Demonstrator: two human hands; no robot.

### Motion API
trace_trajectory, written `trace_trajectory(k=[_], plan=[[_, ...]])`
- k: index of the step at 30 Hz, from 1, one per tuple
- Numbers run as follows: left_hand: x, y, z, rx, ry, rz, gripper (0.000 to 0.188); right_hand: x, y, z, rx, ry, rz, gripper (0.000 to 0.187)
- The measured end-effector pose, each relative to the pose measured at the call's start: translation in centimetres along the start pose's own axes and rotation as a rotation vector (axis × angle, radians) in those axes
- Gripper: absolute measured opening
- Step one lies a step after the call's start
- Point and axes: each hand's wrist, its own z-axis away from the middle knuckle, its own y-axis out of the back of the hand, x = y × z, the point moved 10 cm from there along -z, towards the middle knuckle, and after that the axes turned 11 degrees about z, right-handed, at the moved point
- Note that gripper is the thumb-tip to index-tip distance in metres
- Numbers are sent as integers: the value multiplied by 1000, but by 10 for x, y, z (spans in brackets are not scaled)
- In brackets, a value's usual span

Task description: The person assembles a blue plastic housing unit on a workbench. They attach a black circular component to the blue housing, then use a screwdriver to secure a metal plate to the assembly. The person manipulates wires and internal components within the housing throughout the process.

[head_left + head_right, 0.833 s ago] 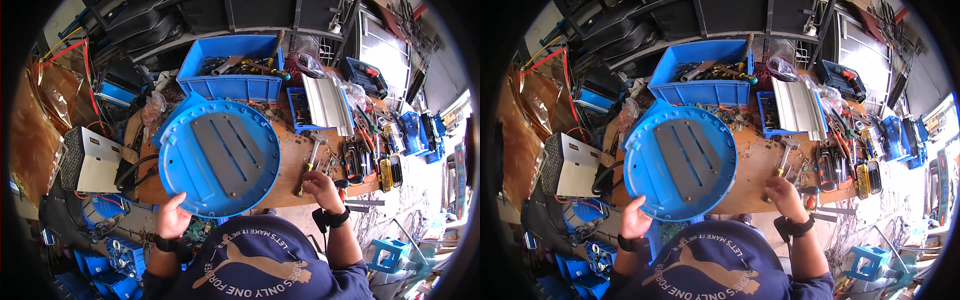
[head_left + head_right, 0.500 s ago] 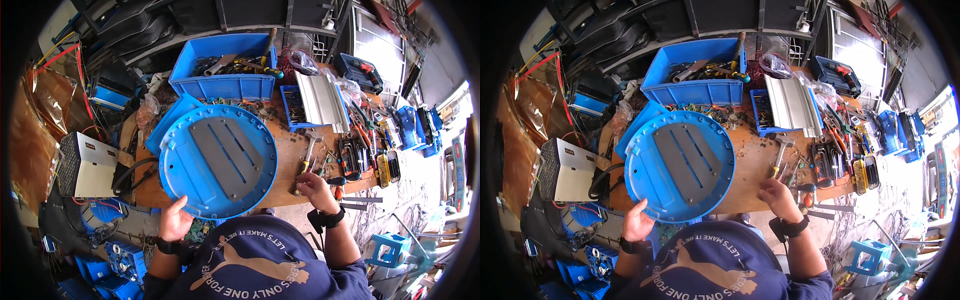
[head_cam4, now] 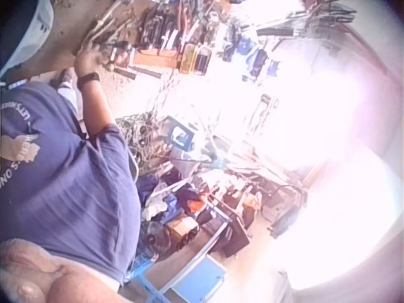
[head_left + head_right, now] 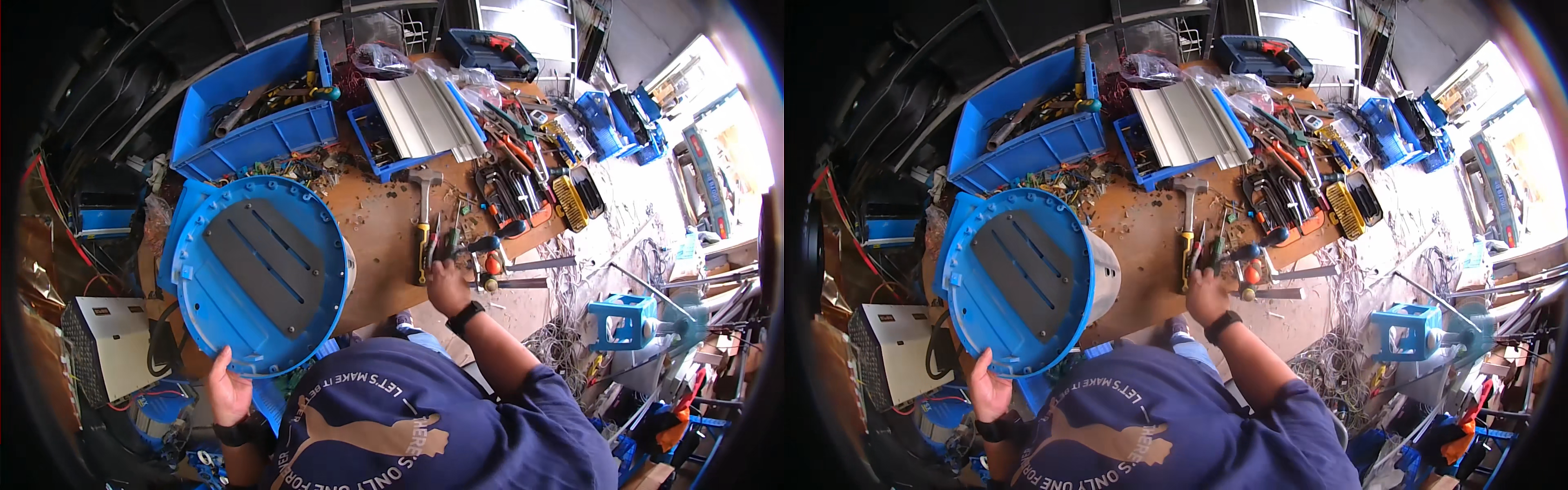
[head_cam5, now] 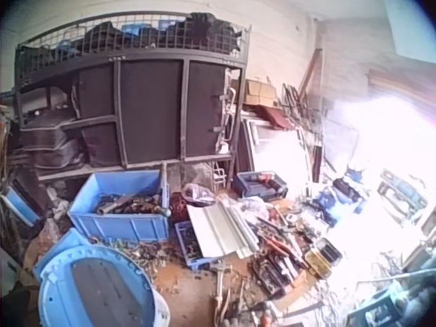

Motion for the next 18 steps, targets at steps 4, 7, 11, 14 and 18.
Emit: trace_trajectory(k=[4,7,11,14,18], plan=[[5,-9,9,32,-7,-231,31,19,-3,-11,61,-180,-10,37],[1,-6,8,78,14,-350,31,29,-4,-12,-35,-281,-74,41],[-10,3,2,96,55,-379,31,55,-32,-18,-104,-359,-89,59],[-11,7,3,69,95,-355,31,57,-41,-22,-192,-395,-122,64],[-13,2,2,56,152,-354,31,77,-69,-31,-87,-351,-33,69]])
